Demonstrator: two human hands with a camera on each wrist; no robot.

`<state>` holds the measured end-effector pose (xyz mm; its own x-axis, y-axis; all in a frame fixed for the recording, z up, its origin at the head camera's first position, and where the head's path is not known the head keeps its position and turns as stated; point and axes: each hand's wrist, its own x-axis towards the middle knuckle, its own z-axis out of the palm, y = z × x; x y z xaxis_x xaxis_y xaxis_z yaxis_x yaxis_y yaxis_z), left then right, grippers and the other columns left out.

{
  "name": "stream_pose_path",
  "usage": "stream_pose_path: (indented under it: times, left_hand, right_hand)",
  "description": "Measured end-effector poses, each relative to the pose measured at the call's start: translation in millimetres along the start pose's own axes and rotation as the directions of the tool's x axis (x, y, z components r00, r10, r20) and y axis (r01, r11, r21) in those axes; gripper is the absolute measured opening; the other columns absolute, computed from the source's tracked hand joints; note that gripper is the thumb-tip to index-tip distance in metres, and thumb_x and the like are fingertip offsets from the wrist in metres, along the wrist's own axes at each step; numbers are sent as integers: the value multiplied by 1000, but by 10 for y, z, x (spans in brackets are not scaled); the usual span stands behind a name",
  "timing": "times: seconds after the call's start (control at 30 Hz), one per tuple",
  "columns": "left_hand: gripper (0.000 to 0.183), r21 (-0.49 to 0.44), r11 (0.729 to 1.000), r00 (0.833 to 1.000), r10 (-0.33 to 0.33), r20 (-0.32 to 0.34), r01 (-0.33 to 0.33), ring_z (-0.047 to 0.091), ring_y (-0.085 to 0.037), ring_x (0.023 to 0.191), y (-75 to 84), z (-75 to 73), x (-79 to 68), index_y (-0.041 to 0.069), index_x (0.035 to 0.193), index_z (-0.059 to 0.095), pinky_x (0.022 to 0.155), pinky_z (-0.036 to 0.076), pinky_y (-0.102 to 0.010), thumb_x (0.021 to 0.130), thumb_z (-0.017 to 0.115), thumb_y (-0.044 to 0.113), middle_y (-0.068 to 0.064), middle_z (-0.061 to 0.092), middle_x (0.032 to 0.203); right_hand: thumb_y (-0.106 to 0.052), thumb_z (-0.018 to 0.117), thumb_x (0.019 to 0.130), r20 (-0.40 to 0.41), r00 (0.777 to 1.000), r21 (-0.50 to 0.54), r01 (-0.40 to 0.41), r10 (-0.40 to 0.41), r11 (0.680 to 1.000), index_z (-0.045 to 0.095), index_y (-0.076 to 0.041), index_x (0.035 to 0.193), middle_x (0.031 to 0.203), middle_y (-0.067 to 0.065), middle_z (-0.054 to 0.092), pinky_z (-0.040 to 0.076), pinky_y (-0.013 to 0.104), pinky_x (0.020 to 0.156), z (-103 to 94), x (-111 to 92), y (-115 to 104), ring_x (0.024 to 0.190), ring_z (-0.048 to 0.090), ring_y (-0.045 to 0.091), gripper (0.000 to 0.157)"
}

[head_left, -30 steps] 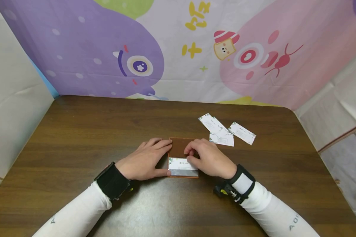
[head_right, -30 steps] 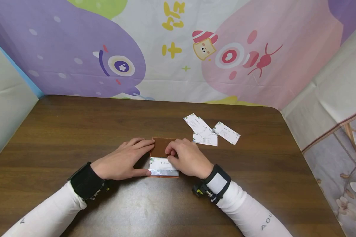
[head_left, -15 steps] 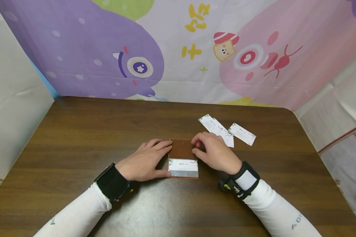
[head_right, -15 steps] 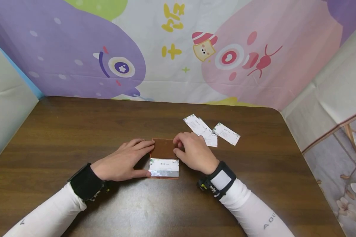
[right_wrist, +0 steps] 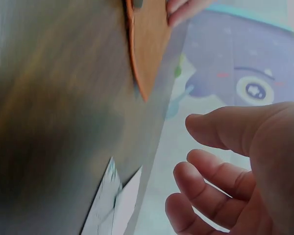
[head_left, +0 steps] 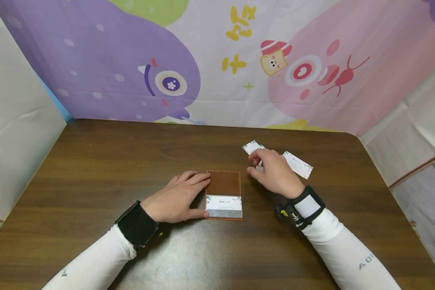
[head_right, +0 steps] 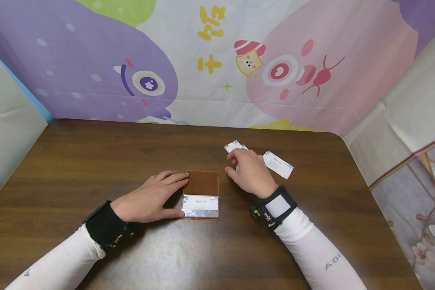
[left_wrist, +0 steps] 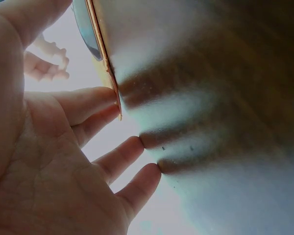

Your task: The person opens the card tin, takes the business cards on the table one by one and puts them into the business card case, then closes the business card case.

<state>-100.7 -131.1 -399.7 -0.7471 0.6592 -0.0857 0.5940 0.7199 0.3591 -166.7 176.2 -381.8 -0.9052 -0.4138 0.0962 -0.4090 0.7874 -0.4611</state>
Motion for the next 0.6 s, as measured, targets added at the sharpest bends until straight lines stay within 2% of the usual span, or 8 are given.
stream_pose_path:
  times: [0.33,0.6]
  left_hand:
    - [90,6,1000,1000,9,-13,-9,31,-37,153,1,5,-4,1,160,46,115,37,-64,96,74,57,-10,37,169]
    - [90,7,1000,1000,4,-13,-4,31,-37,154,10,-7,-5,1,160,46,115,37,-63,95,75,57,-10,37,169]
  right_hand:
    - [-24,78,96,-3,994,-93,-105,105,990,71,-1,124,105,13,69,45,56,88,-64,168,263,99,62,36,37]
    - [-31,78,96,7,987,-163,-160,163,974,69,2,127,107,16,66,46,57,88,-76,254,402,100,61,36,47]
